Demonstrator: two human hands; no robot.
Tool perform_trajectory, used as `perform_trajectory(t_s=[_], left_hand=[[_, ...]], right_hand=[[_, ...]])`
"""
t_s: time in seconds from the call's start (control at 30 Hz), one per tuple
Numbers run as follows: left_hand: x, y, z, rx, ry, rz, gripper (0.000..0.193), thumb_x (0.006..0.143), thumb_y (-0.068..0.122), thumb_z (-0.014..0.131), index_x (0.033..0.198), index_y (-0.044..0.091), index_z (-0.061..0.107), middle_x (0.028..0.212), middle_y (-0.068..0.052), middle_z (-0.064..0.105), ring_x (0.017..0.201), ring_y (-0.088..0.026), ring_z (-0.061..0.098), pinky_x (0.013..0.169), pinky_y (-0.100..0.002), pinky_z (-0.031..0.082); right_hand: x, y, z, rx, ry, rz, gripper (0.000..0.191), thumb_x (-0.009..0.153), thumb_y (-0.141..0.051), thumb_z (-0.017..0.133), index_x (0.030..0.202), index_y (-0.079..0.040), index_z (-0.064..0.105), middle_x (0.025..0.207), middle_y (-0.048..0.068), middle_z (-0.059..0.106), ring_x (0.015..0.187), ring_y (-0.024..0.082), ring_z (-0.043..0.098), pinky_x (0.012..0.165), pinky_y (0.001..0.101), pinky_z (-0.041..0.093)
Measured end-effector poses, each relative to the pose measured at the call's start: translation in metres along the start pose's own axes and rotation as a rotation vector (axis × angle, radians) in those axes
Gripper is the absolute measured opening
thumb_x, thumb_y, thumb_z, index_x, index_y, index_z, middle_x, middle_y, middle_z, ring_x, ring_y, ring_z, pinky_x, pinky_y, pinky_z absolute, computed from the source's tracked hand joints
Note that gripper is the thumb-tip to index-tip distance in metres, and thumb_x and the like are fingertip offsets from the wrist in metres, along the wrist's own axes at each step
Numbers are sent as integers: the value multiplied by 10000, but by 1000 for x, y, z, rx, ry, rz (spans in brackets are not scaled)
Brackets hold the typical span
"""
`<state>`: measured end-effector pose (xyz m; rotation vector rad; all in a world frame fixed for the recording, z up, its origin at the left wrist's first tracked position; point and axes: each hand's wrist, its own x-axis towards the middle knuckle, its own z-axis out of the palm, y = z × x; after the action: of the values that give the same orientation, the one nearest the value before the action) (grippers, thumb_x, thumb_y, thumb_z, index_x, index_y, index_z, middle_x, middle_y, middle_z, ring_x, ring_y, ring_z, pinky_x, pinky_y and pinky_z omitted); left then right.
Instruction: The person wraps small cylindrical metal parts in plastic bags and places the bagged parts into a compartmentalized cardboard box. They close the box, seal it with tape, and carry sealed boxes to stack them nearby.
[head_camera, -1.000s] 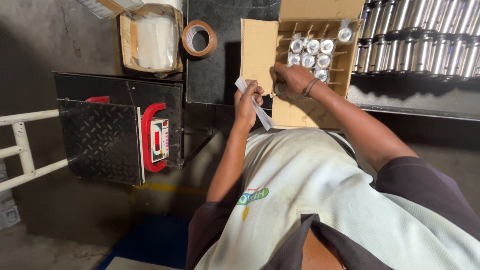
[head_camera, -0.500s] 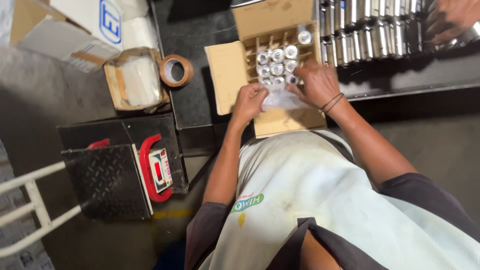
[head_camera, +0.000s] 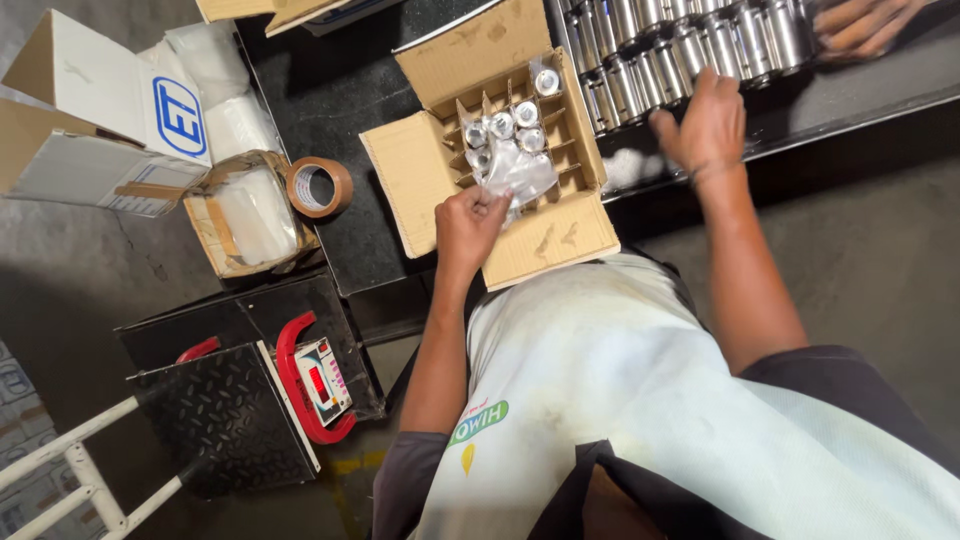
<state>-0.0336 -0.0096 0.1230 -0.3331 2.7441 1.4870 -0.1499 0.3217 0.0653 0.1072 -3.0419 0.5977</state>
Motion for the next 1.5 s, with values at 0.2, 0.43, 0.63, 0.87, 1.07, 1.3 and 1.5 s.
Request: perform_trajectory(t_s=[0.2,0.43,0.63,0.87,1.07,1.3,1.5], left_hand=[[2,19,17,-42,-2,2,291,959,271,729,804,25,715,556,-79,642,467,-163,598,489,-329,445],[7,3,49,-85,-96,64,224,1007,258,593,988,83,734,624,-43,686,467,-133,601,427,-300,443],[14,-38,78,-1129,-291,-121,218,1068,241,587,1024,39,655,774,-114,693,577,-103,535,539,-261,430],[-24,-116,63,-589,-284,-335,324,1043,307,555,885,52,677,686,-73,697,514,-110,600,459,-276,473],[-62,-123,89,-102,-49,42,274,906,285,698,793,36,691,675,-189,670,596,-335,690,556,-428,532],[-61,-117,89,-35,-10,74,248,896,274,684,798,46,691,712,-204,665,659,-401,677,610,-494,544],[-54,-114,66,-305,-210,127,262,886,228,757,790,-1,673,670,-156,683,553,-265,674,552,-409,535]], right_hand=[[20,27,19,119,-122,223,431,946,-333,804,837,79,744,683,238,643,574,328,589,624,427,502],[-58,-56,16,835,-496,-104,233,980,-149,633,1062,68,646,890,117,644,720,133,633,629,288,532],[-53,-103,11,1177,-540,-21,313,1034,-190,686,1264,4,600,1163,88,656,1028,128,623,901,282,530],[-86,-109,16,688,-227,-236,428,932,-179,725,1283,33,603,1190,158,680,1043,205,702,903,328,585],[-62,-109,76,603,-822,-170,543,795,-279,783,1245,-13,638,1065,230,724,831,370,733,740,457,596],[-57,-95,114,40,-560,-363,547,962,-325,808,1274,49,559,872,305,698,798,482,664,708,552,529],[-37,-92,123,27,-520,-161,551,711,-487,942,814,-32,649,746,170,697,691,334,689,673,452,553]])
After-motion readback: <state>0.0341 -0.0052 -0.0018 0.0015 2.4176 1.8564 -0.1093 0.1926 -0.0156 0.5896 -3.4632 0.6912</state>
